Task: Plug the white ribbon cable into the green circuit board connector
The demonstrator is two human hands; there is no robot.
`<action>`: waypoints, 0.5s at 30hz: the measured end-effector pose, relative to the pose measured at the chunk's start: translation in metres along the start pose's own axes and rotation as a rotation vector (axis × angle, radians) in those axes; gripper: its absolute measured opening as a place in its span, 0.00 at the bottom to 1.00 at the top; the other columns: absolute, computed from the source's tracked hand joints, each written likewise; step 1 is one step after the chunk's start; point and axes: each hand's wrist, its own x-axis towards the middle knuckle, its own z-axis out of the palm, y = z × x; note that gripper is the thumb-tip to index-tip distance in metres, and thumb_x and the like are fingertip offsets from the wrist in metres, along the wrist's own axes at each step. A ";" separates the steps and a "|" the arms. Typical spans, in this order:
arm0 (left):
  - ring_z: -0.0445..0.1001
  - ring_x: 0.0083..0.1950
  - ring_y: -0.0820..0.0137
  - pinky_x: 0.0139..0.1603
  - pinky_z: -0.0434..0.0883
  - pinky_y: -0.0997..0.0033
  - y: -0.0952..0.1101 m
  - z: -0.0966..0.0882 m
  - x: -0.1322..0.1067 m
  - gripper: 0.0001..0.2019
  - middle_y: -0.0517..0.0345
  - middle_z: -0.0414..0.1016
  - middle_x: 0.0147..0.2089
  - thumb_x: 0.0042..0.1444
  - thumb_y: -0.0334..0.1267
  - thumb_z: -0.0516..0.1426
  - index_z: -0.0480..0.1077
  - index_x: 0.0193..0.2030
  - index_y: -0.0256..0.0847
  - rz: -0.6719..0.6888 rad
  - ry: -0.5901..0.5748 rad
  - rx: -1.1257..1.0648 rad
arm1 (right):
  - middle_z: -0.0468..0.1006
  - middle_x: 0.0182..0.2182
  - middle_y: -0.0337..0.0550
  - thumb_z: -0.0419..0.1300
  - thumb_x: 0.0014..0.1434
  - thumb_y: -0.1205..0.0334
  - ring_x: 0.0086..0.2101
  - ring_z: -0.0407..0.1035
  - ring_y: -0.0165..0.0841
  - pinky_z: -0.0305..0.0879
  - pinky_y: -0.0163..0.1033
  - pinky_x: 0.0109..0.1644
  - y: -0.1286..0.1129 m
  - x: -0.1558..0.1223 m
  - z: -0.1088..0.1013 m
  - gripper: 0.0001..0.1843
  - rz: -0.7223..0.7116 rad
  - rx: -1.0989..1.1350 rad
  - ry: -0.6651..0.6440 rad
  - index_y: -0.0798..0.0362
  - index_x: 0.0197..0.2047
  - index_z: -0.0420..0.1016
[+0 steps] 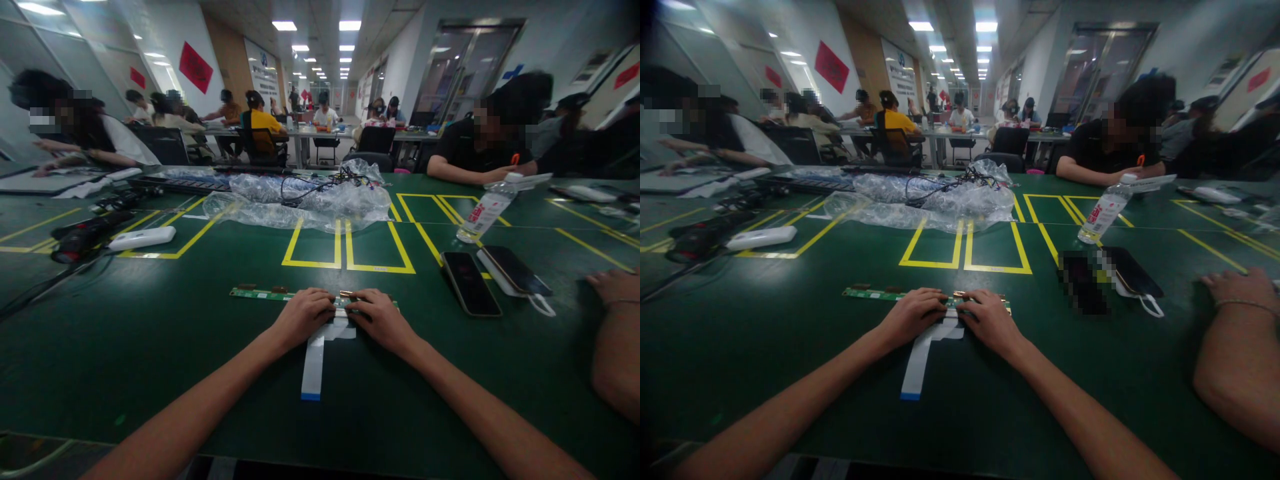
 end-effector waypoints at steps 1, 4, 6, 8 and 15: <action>0.73 0.57 0.60 0.55 0.70 0.56 0.000 0.000 0.000 0.08 0.53 0.79 0.53 0.65 0.37 0.55 0.76 0.43 0.42 -0.001 0.003 -0.002 | 0.77 0.52 0.46 0.63 0.63 0.65 0.52 0.68 0.42 0.65 0.51 0.53 0.000 0.000 0.001 0.10 0.001 -0.001 0.003 0.47 0.47 0.79; 0.73 0.56 0.61 0.53 0.70 0.57 0.002 0.000 0.001 0.06 0.53 0.78 0.53 0.65 0.36 0.56 0.75 0.42 0.41 -0.012 0.000 -0.002 | 0.78 0.52 0.45 0.62 0.64 0.65 0.51 0.69 0.41 0.65 0.50 0.52 0.001 0.001 0.003 0.08 -0.004 -0.008 0.004 0.48 0.46 0.79; 0.72 0.55 0.61 0.52 0.70 0.58 0.003 -0.001 0.001 0.06 0.53 0.78 0.54 0.64 0.35 0.56 0.75 0.42 0.41 -0.021 -0.010 0.008 | 0.78 0.51 0.46 0.61 0.64 0.65 0.49 0.69 0.41 0.65 0.50 0.51 0.001 0.001 0.003 0.08 -0.011 -0.016 -0.008 0.48 0.45 0.79; 0.73 0.54 0.61 0.50 0.70 0.58 0.005 -0.001 0.001 0.06 0.54 0.77 0.54 0.65 0.34 0.55 0.74 0.42 0.40 -0.027 -0.020 0.022 | 0.78 0.51 0.46 0.60 0.65 0.65 0.48 0.70 0.42 0.66 0.49 0.49 0.000 0.002 0.003 0.08 -0.018 -0.024 -0.021 0.49 0.45 0.79; 0.73 0.51 0.62 0.48 0.70 0.61 0.008 -0.003 0.001 0.05 0.53 0.78 0.53 0.64 0.33 0.55 0.74 0.41 0.39 -0.024 -0.017 0.043 | 0.80 0.47 0.47 0.59 0.65 0.68 0.43 0.70 0.40 0.66 0.46 0.47 -0.004 0.003 -0.001 0.08 -0.041 -0.039 -0.037 0.52 0.43 0.79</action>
